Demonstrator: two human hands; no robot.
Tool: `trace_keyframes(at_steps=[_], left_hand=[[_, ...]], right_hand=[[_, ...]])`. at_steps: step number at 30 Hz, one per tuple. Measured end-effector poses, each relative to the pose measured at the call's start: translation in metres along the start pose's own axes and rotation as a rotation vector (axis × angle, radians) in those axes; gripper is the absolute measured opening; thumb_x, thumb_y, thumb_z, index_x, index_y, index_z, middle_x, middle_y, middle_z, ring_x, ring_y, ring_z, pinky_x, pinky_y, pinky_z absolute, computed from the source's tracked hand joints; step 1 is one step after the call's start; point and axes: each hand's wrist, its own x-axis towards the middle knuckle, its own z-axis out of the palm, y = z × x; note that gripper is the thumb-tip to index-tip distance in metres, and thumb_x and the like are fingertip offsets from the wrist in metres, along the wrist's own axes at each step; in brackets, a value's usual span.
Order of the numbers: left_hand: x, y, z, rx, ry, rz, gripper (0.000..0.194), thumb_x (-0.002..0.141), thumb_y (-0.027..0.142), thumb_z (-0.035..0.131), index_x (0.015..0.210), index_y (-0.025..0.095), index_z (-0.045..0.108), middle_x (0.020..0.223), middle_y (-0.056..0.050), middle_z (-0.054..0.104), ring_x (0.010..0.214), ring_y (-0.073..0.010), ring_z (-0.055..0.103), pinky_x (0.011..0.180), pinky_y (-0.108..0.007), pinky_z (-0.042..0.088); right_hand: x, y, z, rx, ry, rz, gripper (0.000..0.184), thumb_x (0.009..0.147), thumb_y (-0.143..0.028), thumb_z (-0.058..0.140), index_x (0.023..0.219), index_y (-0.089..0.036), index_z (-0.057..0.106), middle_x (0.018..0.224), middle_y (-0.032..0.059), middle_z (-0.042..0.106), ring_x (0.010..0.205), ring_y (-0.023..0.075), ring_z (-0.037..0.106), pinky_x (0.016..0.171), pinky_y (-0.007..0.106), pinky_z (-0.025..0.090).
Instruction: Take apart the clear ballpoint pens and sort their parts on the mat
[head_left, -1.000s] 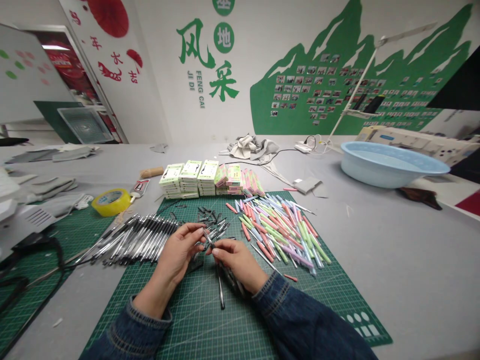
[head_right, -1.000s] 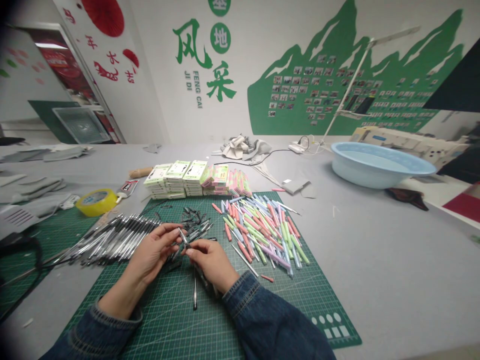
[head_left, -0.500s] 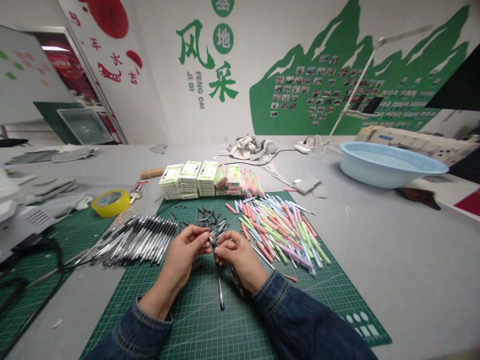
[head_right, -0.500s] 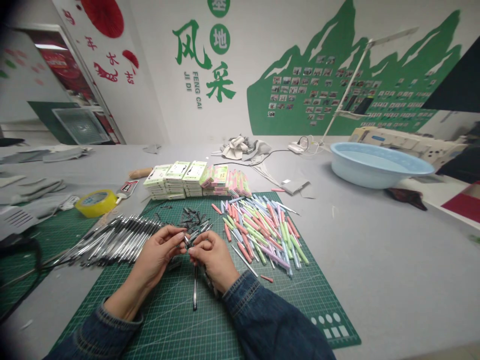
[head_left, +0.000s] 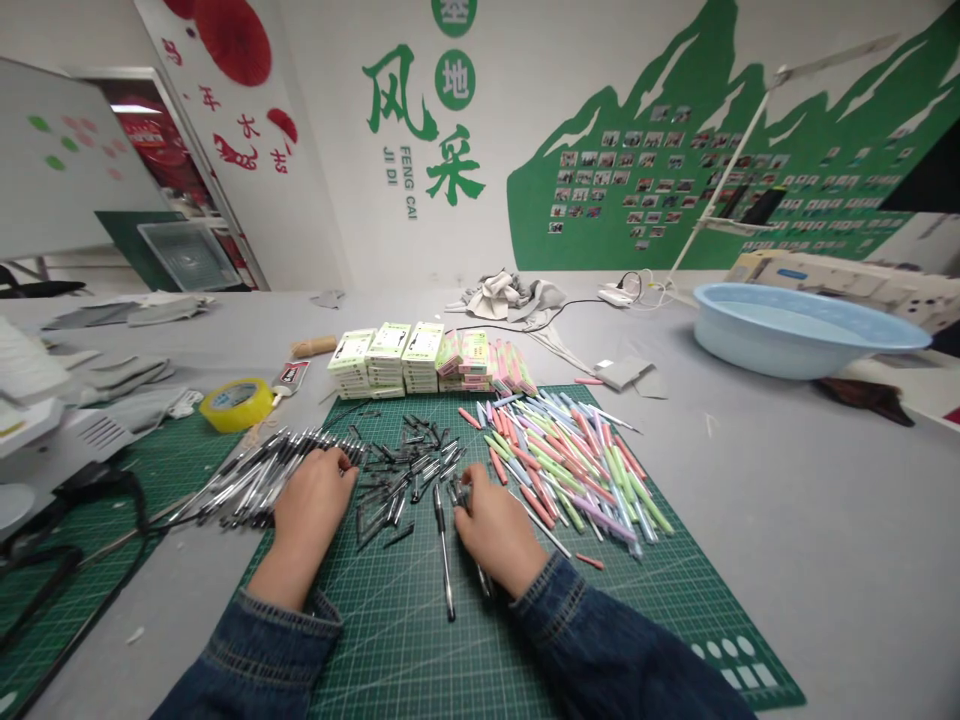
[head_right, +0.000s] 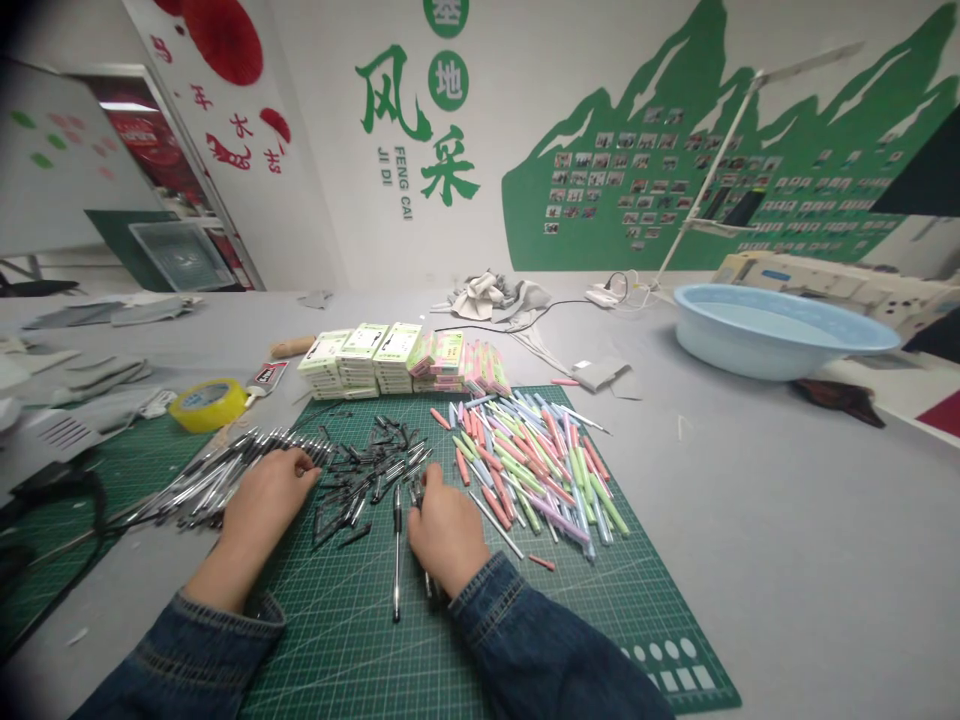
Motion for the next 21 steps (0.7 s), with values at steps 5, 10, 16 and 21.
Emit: trace_keyframes(at_steps=[5, 10, 16, 21], left_hand=[[-0.006, 0.01, 0.004, 0.098, -0.024, 0.002, 0.027, 0.083, 0.035, 0.043, 0.087, 0.017, 0.063, 0.093, -0.013, 0.062, 0.084, -0.0276, 0.062, 0.064, -0.033, 0.044], [-0.008, 0.015, 0.005, 0.139, -0.058, -0.037, 0.033, 0.083, 0.033, 0.04, 0.088, 0.013, 0.066, 0.095, -0.017, 0.063, 0.083, -0.0296, 0.063, 0.062, -0.034, 0.045], [-0.005, 0.011, 0.004, 0.053, -0.038, -0.1, 0.036, 0.081, 0.036, 0.041, 0.081, 0.012, 0.068, 0.091, -0.02, 0.067, 0.083, -0.0316, 0.064, 0.064, -0.036, 0.044], [-0.002, 0.017, -0.002, -0.367, -0.07, -0.076, 0.03, 0.075, 0.045, 0.052, 0.075, 0.018, 0.067, 0.08, -0.01, 0.07, 0.076, -0.025, 0.063, 0.067, -0.031, 0.043]], right_hand=[[0.0, 0.001, 0.001, -0.127, -0.041, 0.011, 0.028, 0.081, -0.022, 0.051, 0.108, -0.018, 0.046, 0.082, 0.0095, 0.068, 0.075, 0.025, 0.065, 0.057, 0.028, 0.03], [-0.001, -0.001, -0.001, -0.142, -0.038, 0.04, 0.028, 0.082, -0.026, 0.052, 0.107, -0.017, 0.045, 0.082, 0.0106, 0.069, 0.077, 0.0265, 0.066, 0.058, 0.029, 0.033], [-0.001, -0.001, -0.004, -0.107, -0.023, 0.07, 0.029, 0.081, -0.029, 0.057, 0.105, -0.017, 0.047, 0.083, 0.0108, 0.069, 0.079, 0.0263, 0.066, 0.061, 0.029, 0.035], [0.003, 0.001, -0.003, 0.161, 0.085, 0.003, 0.02, 0.081, -0.028, 0.057, 0.099, -0.019, 0.056, 0.077, 0.0053, 0.066, 0.073, 0.0208, 0.061, 0.063, 0.028, 0.035]])
